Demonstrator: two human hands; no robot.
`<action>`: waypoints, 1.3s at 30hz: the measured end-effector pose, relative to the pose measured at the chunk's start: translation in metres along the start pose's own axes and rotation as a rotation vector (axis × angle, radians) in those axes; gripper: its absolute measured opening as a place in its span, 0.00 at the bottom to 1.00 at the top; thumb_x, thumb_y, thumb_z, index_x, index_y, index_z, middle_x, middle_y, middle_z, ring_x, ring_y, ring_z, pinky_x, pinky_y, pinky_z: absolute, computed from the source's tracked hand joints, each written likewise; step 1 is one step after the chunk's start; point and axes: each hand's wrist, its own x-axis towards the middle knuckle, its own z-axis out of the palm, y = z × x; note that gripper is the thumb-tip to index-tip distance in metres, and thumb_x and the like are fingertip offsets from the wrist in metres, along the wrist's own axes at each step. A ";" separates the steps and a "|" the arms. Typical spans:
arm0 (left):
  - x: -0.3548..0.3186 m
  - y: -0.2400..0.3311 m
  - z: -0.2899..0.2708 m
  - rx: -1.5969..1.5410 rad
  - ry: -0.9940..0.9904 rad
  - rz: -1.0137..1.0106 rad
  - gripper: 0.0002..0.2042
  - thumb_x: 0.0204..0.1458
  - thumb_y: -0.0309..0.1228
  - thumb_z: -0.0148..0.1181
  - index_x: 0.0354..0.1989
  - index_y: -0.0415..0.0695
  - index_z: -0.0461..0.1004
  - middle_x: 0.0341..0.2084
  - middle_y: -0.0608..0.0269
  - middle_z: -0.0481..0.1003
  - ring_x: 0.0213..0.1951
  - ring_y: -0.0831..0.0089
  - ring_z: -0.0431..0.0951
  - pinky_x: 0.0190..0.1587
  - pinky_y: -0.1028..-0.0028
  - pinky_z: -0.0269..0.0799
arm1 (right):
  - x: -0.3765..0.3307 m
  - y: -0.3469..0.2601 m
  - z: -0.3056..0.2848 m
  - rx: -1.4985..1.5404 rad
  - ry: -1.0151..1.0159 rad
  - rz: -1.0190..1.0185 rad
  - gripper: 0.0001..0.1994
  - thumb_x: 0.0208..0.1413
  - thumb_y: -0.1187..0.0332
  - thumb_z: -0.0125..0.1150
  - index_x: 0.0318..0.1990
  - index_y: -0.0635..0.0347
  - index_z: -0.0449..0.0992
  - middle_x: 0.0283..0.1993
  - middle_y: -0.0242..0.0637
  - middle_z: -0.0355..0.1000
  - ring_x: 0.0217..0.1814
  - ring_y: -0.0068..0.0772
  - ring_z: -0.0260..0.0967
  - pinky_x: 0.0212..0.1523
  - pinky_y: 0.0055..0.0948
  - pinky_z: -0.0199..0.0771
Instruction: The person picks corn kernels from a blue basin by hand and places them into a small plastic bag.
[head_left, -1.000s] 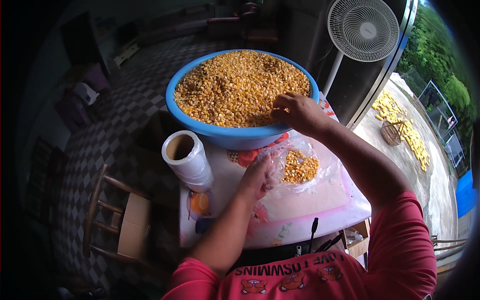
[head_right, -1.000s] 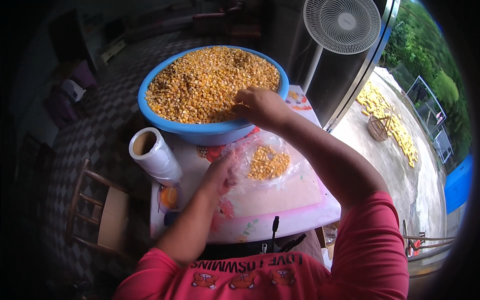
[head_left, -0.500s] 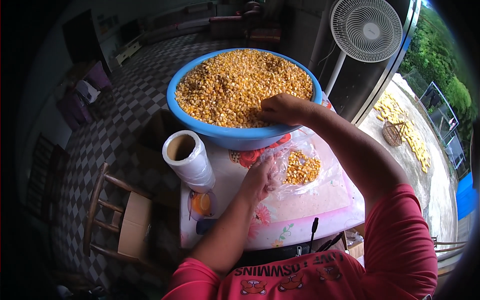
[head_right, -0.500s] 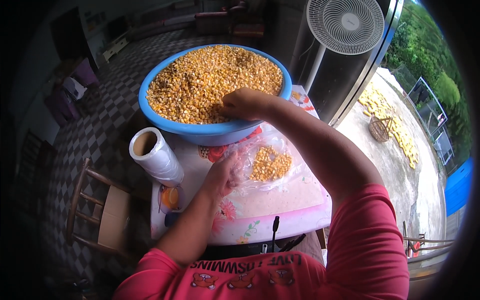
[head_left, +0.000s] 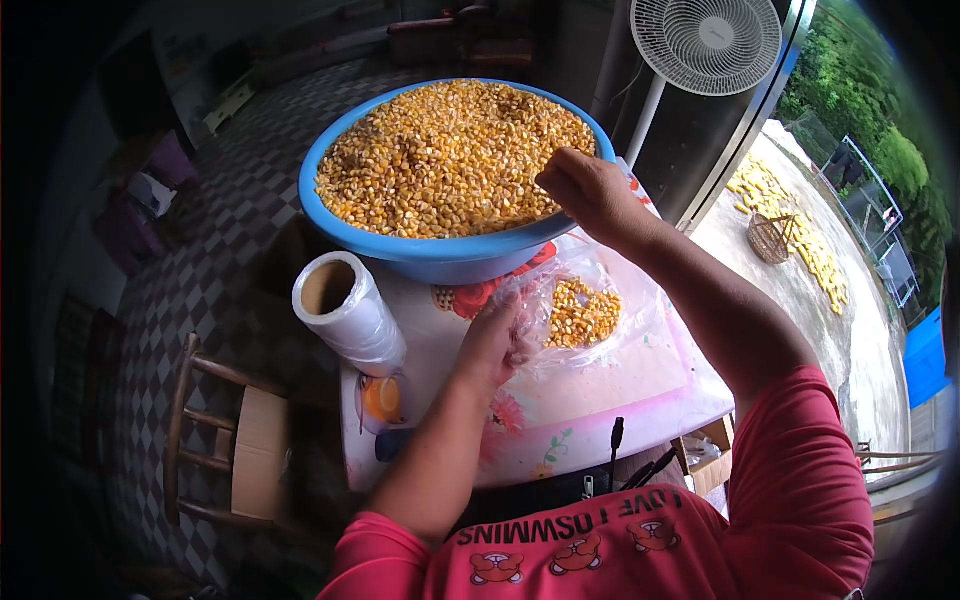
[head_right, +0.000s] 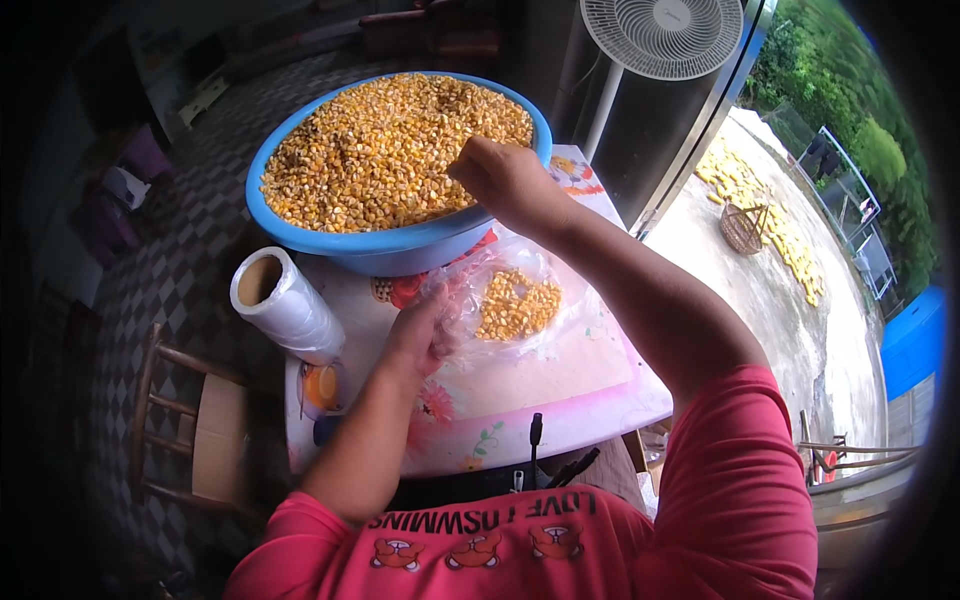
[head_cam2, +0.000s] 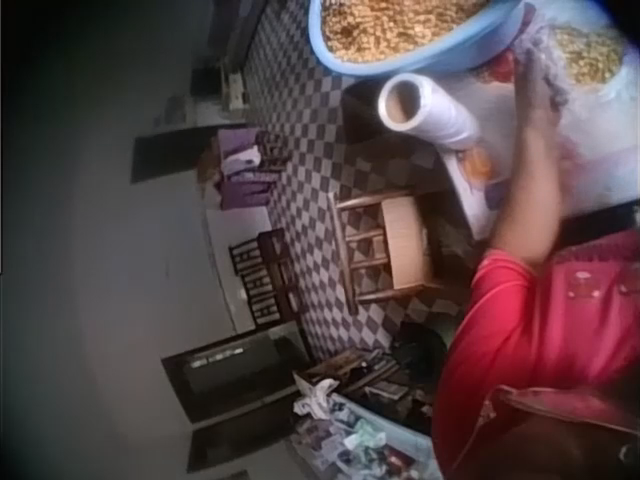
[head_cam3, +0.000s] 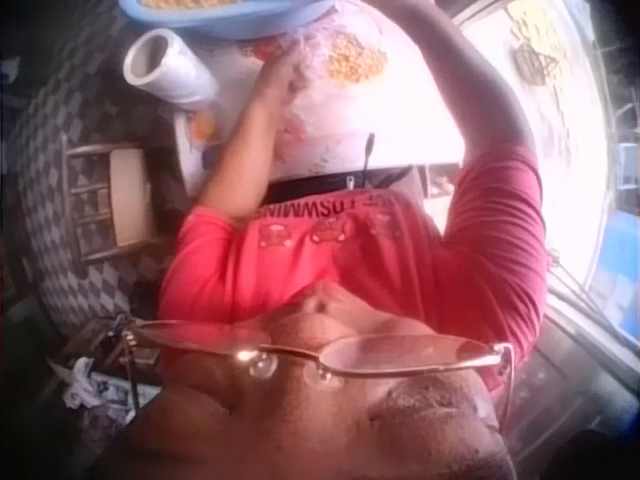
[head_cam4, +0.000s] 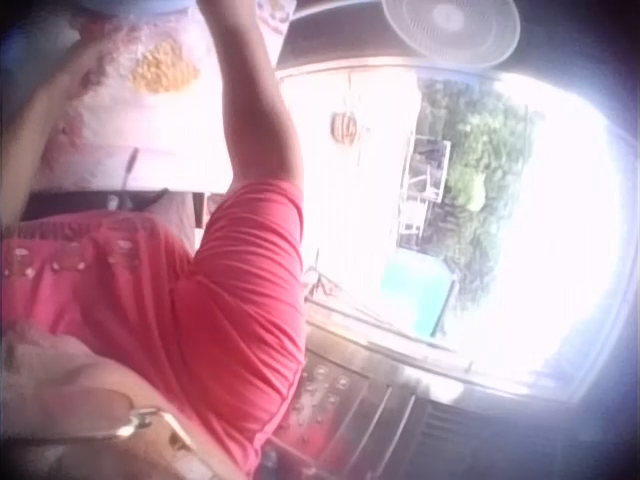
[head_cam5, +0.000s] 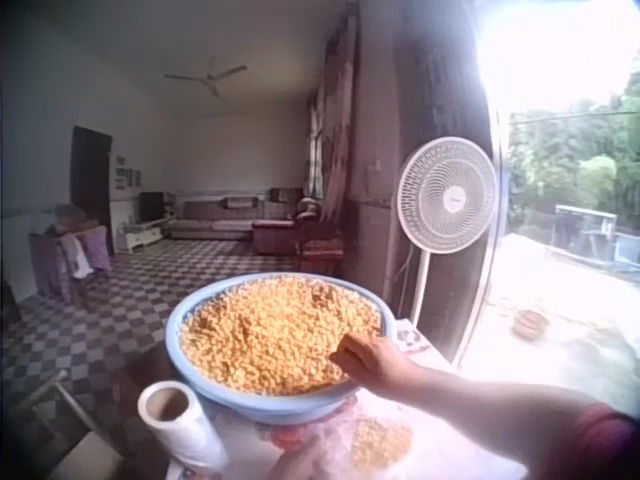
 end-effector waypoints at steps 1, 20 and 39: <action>0.000 -0.001 -0.003 -0.011 -0.018 0.001 0.11 0.56 0.40 0.49 0.44 0.49 0.65 0.20 0.69 0.64 0.12 0.80 0.57 0.12 0.81 0.47 | -0.007 -0.002 -0.001 -0.001 0.008 0.021 0.07 0.57 0.68 0.52 0.31 0.63 0.69 0.26 0.44 0.71 0.27 0.39 0.72 0.27 0.32 0.70; 0.006 -0.005 -0.002 -0.049 -0.066 0.030 0.12 0.58 0.36 0.46 0.47 0.47 0.69 0.17 0.73 0.62 0.15 0.85 0.58 0.12 0.83 0.49 | -0.099 0.075 0.028 -0.190 -0.400 0.028 0.07 0.50 0.72 0.54 0.36 0.63 0.72 0.32 0.45 0.71 0.35 0.46 0.70 0.37 0.36 0.72; 0.008 -0.005 -0.007 -0.018 -0.070 0.031 0.10 0.57 0.37 0.48 0.41 0.47 0.70 0.19 0.72 0.66 0.14 0.83 0.61 0.11 0.82 0.51 | -0.189 0.062 0.002 -0.142 0.233 0.491 0.23 0.44 0.75 0.60 0.50 0.58 0.65 0.42 0.42 0.67 0.43 0.37 0.66 0.43 0.31 0.68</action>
